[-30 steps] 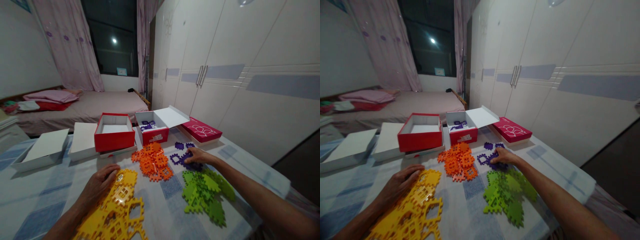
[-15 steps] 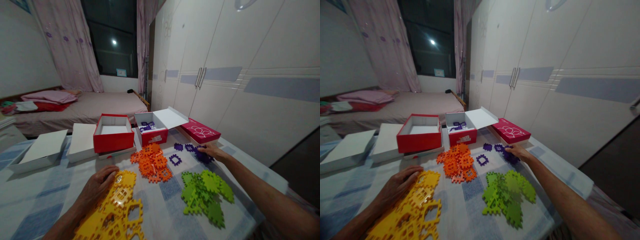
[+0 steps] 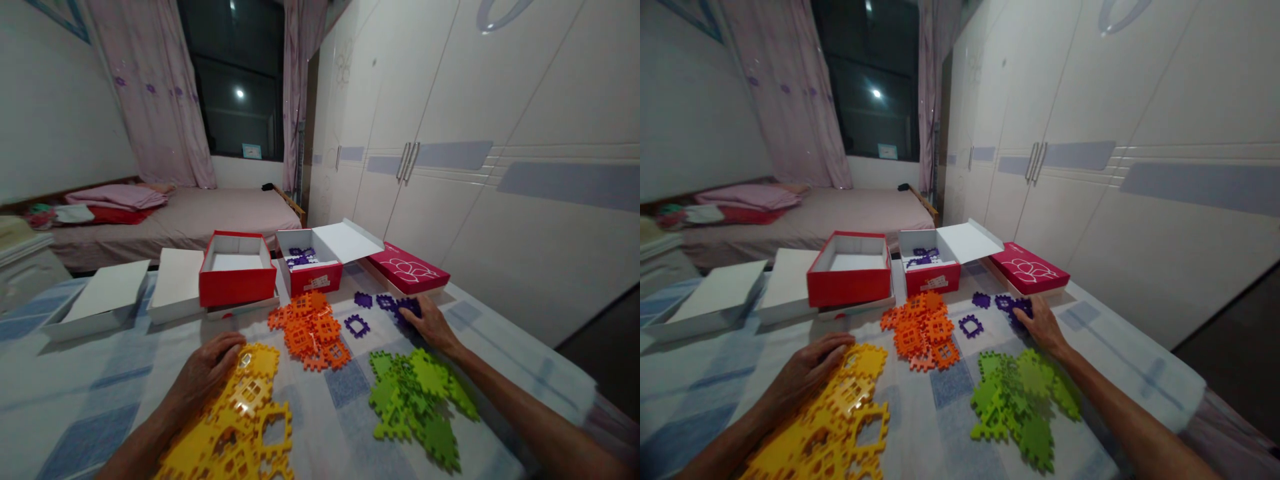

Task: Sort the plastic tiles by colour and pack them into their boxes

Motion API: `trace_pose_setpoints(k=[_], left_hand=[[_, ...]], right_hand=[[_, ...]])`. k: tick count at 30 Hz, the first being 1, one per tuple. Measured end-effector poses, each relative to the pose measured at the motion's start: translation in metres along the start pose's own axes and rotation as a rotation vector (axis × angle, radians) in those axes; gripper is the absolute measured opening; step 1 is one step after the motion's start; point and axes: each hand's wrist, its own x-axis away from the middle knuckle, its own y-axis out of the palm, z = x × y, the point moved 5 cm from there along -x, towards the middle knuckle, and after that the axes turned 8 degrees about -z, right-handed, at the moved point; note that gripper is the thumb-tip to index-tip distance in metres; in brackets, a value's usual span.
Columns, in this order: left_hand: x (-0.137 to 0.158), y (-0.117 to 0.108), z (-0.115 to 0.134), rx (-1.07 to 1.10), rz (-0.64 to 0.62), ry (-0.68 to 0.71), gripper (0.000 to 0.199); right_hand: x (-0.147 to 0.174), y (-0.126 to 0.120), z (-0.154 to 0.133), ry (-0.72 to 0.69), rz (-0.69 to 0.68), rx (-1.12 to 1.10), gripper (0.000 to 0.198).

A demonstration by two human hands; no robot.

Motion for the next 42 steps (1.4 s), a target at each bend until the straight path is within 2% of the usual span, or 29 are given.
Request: trace_pose_setpoints(k=[3, 6, 10, 12, 14, 16, 18, 22, 25, 28, 31, 35, 39, 42], left_hand=[[0.000, 0.001, -0.001, 0.005, 0.003, 0.010, 0.038], [0.000, 0.002, -0.003, 0.006, 0.008, 0.006, 0.039], [0.001, 0.002, -0.004, 0.004, -0.008, 0.011, 0.038], [0.001, 0.001, -0.003, 0.003, -0.010, 0.016, 0.038], [0.001, 0.000, -0.001, 0.005, -0.002, 0.019, 0.038], [0.000, -0.001, 0.001, 0.005, 0.007, 0.018, 0.037], [0.000, -0.001, 0.001, 0.004, 0.014, 0.015, 0.037], [-0.001, 0.000, 0.000, 0.008, 0.025, 0.014, 0.037], [0.000, 0.001, -0.001, 0.005, 0.030, 0.008, 0.038], [0.001, 0.001, -0.002, -0.003, 0.026, 0.001, 0.039], [0.001, 0.001, -0.002, -0.011, 0.015, 0.014, 0.040], [-0.001, 0.001, -0.002, -0.018, 0.009, 0.014, 0.039], [-0.001, 0.002, -0.002, -0.020, 0.012, 0.022, 0.037], [-0.001, 0.003, -0.004, -0.024, 0.010, 0.026, 0.037]], right_hand=[[-0.016, -0.008, -0.037, 0.110, -0.032, -0.319, 0.034], [-0.051, -0.002, -0.101, 0.129, -0.174, -0.637, 0.033], [-0.114, 0.010, -0.179, 0.104, -0.150, -0.639, 0.028], [-0.138, 0.013, -0.201, 0.081, -0.109, -0.584, 0.032], [-0.149, 0.014, -0.208, 0.056, -0.069, -0.492, 0.033], [-0.143, 0.014, -0.201, 0.024, -0.050, -0.374, 0.030], [-0.123, 0.018, -0.184, -0.023, -0.091, -0.251, 0.025], [-0.065, 0.043, -0.138, -0.129, -0.380, -0.023, 0.016], [-0.032, 0.064, -0.112, -0.141, -0.520, 0.109, 0.033], [-0.017, 0.078, -0.102, -0.125, -0.527, 0.185, 0.044], [-0.013, 0.083, -0.099, -0.124, -0.525, 0.212, 0.043], [-0.024, 0.068, -0.086, -0.119, -0.498, 0.225, 0.018], [-0.053, 0.042, -0.055, -0.029, -0.398, 0.290, 0.023], [-0.066, 0.039, -0.036, 0.018, -0.410, 0.309, 0.026]])
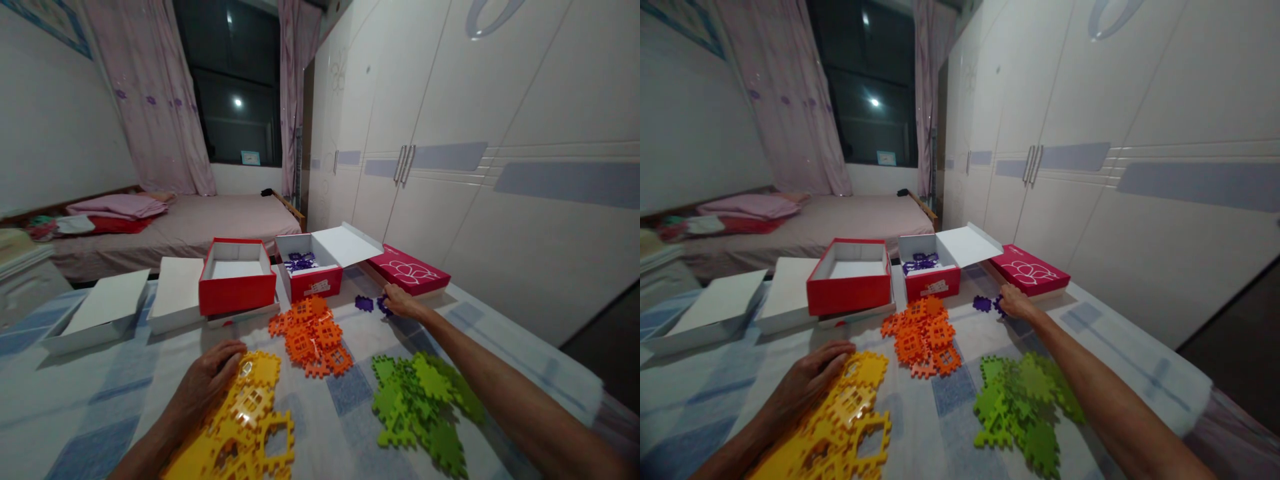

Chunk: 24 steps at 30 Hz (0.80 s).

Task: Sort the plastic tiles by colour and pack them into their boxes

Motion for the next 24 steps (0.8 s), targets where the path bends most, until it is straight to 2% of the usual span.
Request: trace_pose_setpoints(k=[4, 8, 12, 17, 20, 24], left_hand=[[0.000, 0.001, -0.003, -0.014, 0.010, -0.004, 0.037], [0.000, 0.001, -0.004, -0.014, 0.016, 0.014, 0.036], [0.000, 0.000, -0.004, -0.015, 0.018, 0.014, 0.036], [0.001, 0.000, -0.003, -0.009, 0.007, 0.009, 0.036], [0.000, 0.000, -0.002, -0.010, -0.002, 0.001, 0.037], [0.000, 0.000, 0.002, -0.005, -0.008, 0.012, 0.036]], right_hand=[[-0.003, 0.015, 0.006, -0.021, -0.039, -0.026, 0.027], [0.004, 0.021, 0.011, -0.017, 0.028, -0.047, 0.032], [0.005, 0.015, 0.013, -0.027, 0.079, -0.102, 0.017], [-0.013, 0.006, -0.010, -0.078, 0.135, -0.221, 0.016], [-0.023, 0.010, -0.026, -0.094, 0.157, -0.269, 0.008], [-0.021, 0.018, -0.031, -0.090, 0.234, -0.329, 0.002]])
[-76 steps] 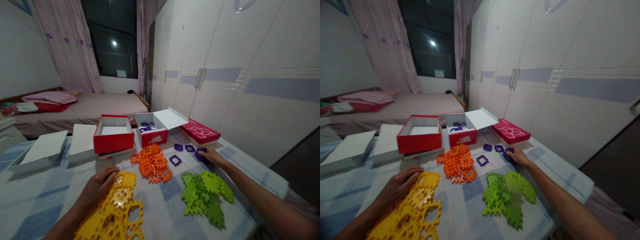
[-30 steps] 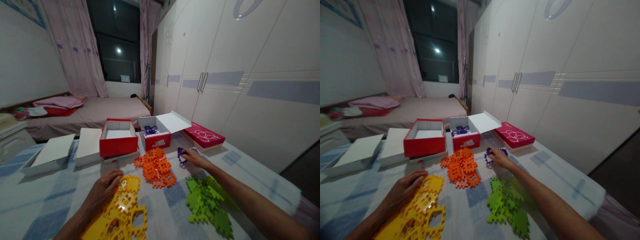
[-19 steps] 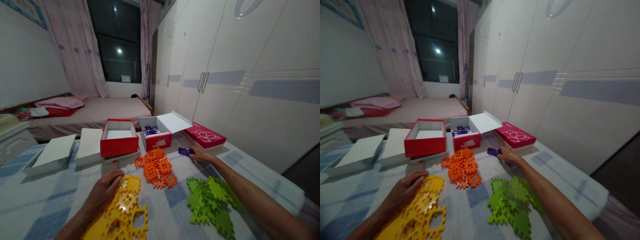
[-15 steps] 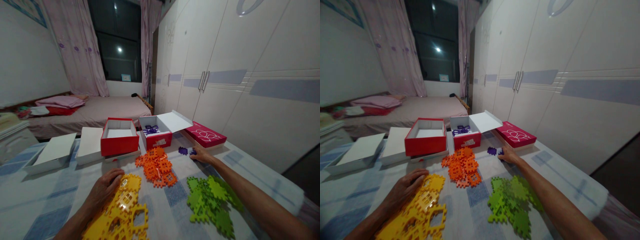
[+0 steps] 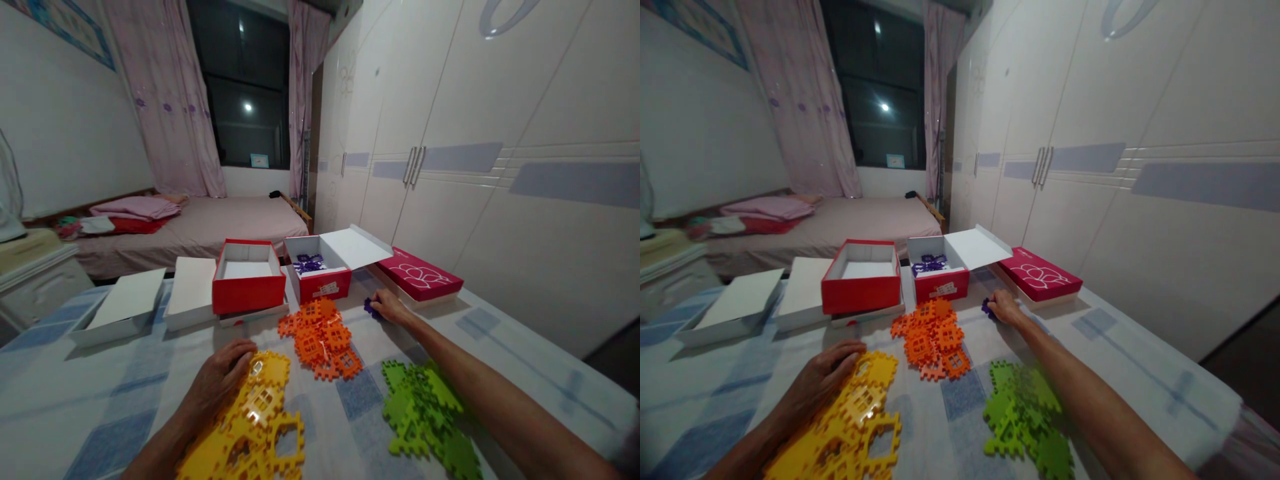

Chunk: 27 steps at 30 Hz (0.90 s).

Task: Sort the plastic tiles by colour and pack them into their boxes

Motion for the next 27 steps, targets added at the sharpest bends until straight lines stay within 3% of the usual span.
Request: trace_pose_setpoints(k=[5, 8, 14, 17, 19, 24, 27], left_hand=[[0.000, 0.001, 0.000, 0.015, 0.010, -0.028, 0.035], [0.001, 0.001, 0.001, 0.032, 0.009, -0.015, 0.035], [0.001, -0.001, 0.002, 0.026, 0.020, 0.003, 0.035], [0.000, 0.000, 0.001, 0.022, 0.015, 0.005, 0.036], [0.000, 0.000, 0.000, 0.020, 0.017, 0.000, 0.036], [0.000, 0.000, 0.004, 0.034, 0.006, -0.007, 0.035], [0.000, -0.001, 0.006, 0.041, -0.001, -0.003, 0.035]], right_hand=[[0.016, -0.005, 0.004, -0.039, 0.084, -0.122, 0.007], [0.013, -0.017, -0.008, -0.053, 0.108, -0.223, 0.011], [-0.050, -0.046, -0.086, -0.122, 0.196, -0.312, 0.028], [-0.076, -0.048, -0.119, -0.137, 0.233, -0.214, 0.041], [-0.076, -0.042, -0.128, -0.164, 0.213, -0.102, 0.045], [-0.043, -0.007, -0.120, -0.339, -0.040, 0.218, 0.048], [-0.031, 0.003, -0.117, -0.393, -0.114, 0.372, 0.049]])
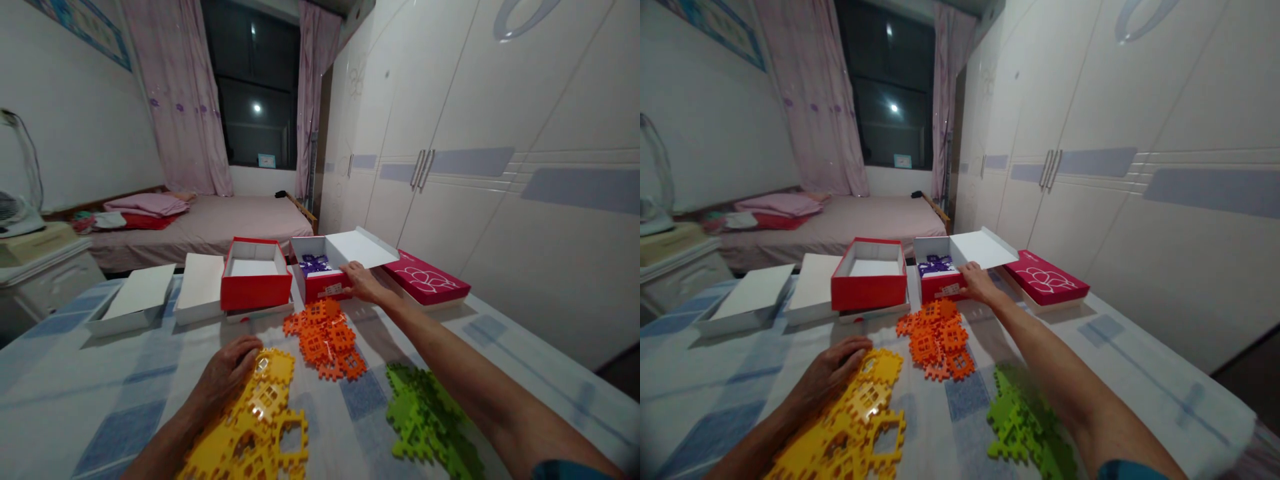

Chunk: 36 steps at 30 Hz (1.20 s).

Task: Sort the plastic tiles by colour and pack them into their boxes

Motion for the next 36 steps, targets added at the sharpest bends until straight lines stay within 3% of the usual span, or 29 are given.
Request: trace_pose_setpoints(k=[6, 24, 36], left_hand=[[0.000, 0.000, -0.004, -0.003, 0.011, 0.022, 0.034], [0.000, -0.002, 0.000, 0.003, 0.004, -0.014, 0.035], [-0.001, -0.002, -0.002, -0.003, 0.014, -0.016, 0.038]], right_hand=[[-0.001, -0.006, 0.002, 0.038, -0.027, 0.201, 0.026], [0.060, -0.017, 0.085, 0.135, -0.093, 0.357, 0.023], [0.093, -0.026, 0.103, 0.116, -0.100, 0.340, 0.016]])
